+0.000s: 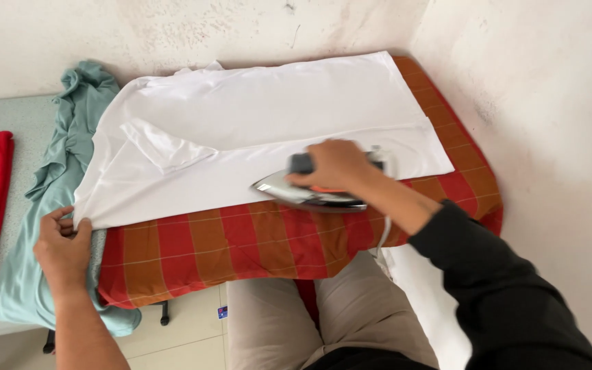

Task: The person irons a white t-shirt thoroughly on both sides and then folds it neatly on a work table.

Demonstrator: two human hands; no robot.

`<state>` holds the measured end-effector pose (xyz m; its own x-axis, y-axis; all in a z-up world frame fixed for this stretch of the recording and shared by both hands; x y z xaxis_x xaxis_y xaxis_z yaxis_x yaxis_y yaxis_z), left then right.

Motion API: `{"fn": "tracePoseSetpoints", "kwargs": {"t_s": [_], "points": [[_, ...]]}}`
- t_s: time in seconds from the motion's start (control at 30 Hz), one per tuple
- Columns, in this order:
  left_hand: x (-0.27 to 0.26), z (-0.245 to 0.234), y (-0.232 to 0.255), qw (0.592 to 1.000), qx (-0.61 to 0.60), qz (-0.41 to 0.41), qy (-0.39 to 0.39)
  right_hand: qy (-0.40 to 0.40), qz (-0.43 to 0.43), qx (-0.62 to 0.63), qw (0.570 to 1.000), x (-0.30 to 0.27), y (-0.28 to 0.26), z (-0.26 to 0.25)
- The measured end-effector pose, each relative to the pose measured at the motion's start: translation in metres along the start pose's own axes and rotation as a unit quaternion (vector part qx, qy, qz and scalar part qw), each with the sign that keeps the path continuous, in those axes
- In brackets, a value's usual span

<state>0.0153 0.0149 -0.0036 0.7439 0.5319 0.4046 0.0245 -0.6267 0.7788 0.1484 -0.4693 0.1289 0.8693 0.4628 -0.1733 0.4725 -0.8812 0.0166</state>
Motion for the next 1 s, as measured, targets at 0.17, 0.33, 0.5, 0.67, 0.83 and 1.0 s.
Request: {"fn": "tracePoseSetpoints", "kwargs": {"t_s": [0.17, 0.33, 0.5, 0.67, 0.83, 1.0], "points": [[-0.003, -0.001, 0.016, 1.000, 0.013, -0.028, -0.006, -0.003, 0.259, 0.047, 0.965, -0.044, 0.114, -0.005], [0.003, 0.004, -0.017, 1.000, 0.029, 0.012, 0.002, -0.019, 0.368, 0.014, 0.930, -0.081, 0.184, 0.012], [0.004, 0.005, -0.034, 0.998, 0.042, 0.045, 0.004, -0.032, 0.403, 0.034, 0.914, -0.079, 0.217, 0.026], [0.002, 0.004, -0.029, 0.997, 0.059, 0.042, 0.010, 0.015, 0.426, 0.028, 0.904, -0.029, 0.257, 0.043], [-0.002, 0.004, -0.031, 0.995, 0.064, 0.074, 0.013, -0.010, 0.384, 0.046, 0.922, -0.060, 0.220, 0.027], [-0.002, 0.004, -0.030, 0.995, 0.071, 0.075, 0.014, -0.003, 0.355, 0.038, 0.934, -0.087, 0.219, 0.029]]}}
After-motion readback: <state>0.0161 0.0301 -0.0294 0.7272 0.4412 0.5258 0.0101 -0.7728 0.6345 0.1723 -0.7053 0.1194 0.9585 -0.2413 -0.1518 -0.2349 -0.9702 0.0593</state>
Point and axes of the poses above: each hand's wrist, its own x-axis towards the middle knuckle, its own z-axis out of the palm, y = z × x, the point moved 2 cm from there along x, towards the middle knuckle, and after that the axes turned 9 degrees about -x, right-handed, at the moved point
